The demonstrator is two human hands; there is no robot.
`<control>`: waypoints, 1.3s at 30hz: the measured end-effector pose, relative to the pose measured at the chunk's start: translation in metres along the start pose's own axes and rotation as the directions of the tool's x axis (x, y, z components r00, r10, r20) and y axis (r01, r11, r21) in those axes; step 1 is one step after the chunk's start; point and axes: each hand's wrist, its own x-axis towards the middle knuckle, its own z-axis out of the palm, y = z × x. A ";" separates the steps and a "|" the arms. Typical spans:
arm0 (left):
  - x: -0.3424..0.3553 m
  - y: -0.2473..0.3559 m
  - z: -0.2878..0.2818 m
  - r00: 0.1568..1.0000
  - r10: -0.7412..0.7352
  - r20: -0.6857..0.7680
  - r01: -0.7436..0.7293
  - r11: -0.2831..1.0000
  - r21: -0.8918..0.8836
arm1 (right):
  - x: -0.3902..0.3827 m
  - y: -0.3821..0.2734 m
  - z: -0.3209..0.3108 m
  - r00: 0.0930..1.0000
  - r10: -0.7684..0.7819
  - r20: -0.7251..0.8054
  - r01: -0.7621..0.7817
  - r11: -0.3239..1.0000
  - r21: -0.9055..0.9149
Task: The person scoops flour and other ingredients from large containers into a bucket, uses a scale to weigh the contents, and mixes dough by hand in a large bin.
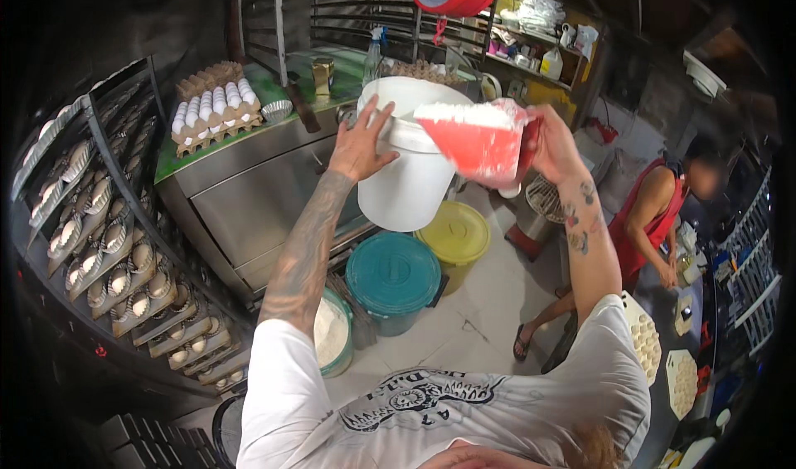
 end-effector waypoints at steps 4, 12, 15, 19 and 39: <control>0.003 0.016 0.042 0.991 -0.116 0.074 0.112 0.993 0.048 | 0.069 -0.028 -0.011 0.987 -0.144 -0.072 0.110 0.932 -0.345; -0.048 0.104 0.069 0.976 -0.101 -0.195 0.105 0.994 0.013 | 0.126 0.037 0.058 0.859 0.186 0.478 0.494 -0.547 -0.676; -0.054 0.126 0.071 0.968 -0.166 -0.191 0.157 0.986 -0.057 | 0.143 0.051 0.056 0.867 0.399 0.298 0.498 -0.707 -0.503; -0.057 0.116 0.067 0.961 -0.142 -0.236 0.133 0.990 -0.055 | 0.157 0.059 0.062 0.725 0.403 0.559 0.649 -0.671 -0.358; -0.036 0.108 0.032 0.986 -0.144 -0.081 0.134 0.983 -0.124 | 0.117 0.010 0.056 0.918 -0.252 0.306 0.332 0.067 -0.941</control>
